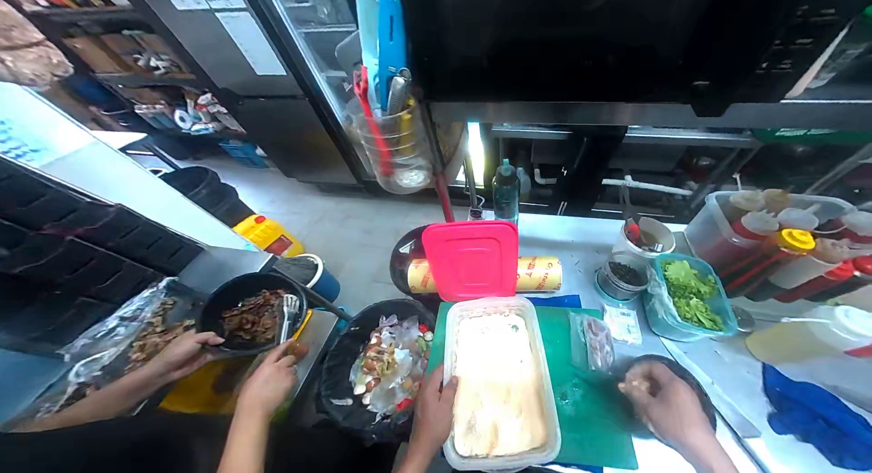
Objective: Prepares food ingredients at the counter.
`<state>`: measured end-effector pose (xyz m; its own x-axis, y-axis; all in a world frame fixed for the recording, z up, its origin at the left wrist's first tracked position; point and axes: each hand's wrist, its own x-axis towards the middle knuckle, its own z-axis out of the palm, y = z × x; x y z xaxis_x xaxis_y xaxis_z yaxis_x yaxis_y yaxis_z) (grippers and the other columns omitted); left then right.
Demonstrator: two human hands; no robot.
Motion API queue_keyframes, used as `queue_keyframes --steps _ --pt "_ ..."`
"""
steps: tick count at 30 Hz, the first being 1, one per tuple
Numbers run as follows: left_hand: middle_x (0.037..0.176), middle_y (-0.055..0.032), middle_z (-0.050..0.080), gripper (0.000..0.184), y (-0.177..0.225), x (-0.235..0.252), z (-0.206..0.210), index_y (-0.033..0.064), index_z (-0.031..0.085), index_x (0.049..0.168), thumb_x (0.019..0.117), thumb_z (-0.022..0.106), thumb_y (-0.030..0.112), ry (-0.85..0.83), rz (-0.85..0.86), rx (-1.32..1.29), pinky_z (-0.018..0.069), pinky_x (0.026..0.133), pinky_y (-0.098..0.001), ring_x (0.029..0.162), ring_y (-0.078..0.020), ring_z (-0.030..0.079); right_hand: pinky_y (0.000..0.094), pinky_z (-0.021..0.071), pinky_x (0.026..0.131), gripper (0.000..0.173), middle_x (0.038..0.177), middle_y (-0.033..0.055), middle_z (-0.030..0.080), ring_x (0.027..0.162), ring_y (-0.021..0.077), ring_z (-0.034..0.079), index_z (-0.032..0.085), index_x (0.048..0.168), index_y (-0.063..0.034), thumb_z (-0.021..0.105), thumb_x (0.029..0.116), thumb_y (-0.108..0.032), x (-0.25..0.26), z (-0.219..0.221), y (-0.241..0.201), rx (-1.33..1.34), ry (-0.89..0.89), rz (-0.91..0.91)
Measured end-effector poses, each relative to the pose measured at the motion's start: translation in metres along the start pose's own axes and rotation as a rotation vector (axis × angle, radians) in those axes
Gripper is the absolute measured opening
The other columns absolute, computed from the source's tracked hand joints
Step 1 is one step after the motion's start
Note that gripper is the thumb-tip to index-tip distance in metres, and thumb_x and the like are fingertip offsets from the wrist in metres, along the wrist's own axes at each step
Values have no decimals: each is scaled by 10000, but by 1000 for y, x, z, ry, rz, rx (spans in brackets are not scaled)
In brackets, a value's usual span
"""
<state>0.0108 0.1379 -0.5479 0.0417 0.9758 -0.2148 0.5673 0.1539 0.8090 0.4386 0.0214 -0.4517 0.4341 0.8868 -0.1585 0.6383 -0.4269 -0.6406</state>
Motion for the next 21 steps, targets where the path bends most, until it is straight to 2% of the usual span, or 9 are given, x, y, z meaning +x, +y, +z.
queue_keyframes --steps 3,6,10,12,14,17,18,20,21 --pt "1263 -64 686 434 -9 3 2 146 642 1356 1027 527 405 -5 23 -14 539 1036 -481 1182 -183 652 410 636 751 384 948 -36 733 815 127 709 699 1092 -198 880 782 -333 -7 32 -72 162 -188 -113" --pt "1236 -48 686 432 -13 4 2 164 654 1335 1018 533 432 -16 29 -19 553 1013 -465 1158 -172 655 414 617 804 356 997 4 701 871 150 686 709 1081 -170 836 819 -376 -5 86 -132 46 -370 -265" --pt "1210 -36 679 417 -12 5 -1 171 659 1315 1018 531 434 -33 55 -10 565 983 -440 1124 -161 658 488 584 885 297 1036 74 676 998 249 667 706 1051 -136 765 845 -341 8 167 -163 -216 -513 -327" --pt "1204 -40 679 417 -9 4 -4 165 661 1320 1014 542 422 -37 59 -13 567 982 -430 1120 -159 659 495 579 898 303 1045 78 686 1017 257 672 708 1072 -135 754 846 -333 8 185 -166 -270 -527 -300" --pt "1212 -34 674 434 -8 3 -5 170 654 1333 1014 541 442 -41 56 -14 560 993 -427 1135 -155 652 526 574 929 400 1101 107 698 1063 288 679 702 1143 -117 753 850 -383 4 184 -168 -351 -533 -223" --pt "1242 -18 669 456 -9 2 -5 195 647 1351 1015 525 478 -45 56 -13 551 1011 -435 1166 -151 640 596 568 911 708 1154 176 688 1086 365 677 670 1200 -66 742 795 -641 -9 173 -167 -519 -606 -114" --pt "1247 -15 669 461 -9 2 -4 204 644 1359 1014 524 485 -43 57 -13 553 1009 -437 1166 -149 641 612 555 921 776 1191 194 679 1108 385 665 659 1233 -56 743 780 -680 -15 171 -167 -554 -642 -99" --pt "1242 -9 672 461 -10 3 -4 216 643 1363 1012 520 489 -37 64 -4 565 989 -435 1148 -142 650 628 551 923 882 1289 227 639 1145 412 651 619 1326 -52 768 744 -697 -27 178 -169 -620 -686 -79" --pt "1238 -9 672 457 -10 3 -4 216 643 1361 1012 520 484 -37 68 -3 567 983 -433 1140 -140 652 637 557 904 908 1327 250 607 1142 435 645 594 1358 -49 802 717 -658 -32 185 -170 -647 -694 -65"
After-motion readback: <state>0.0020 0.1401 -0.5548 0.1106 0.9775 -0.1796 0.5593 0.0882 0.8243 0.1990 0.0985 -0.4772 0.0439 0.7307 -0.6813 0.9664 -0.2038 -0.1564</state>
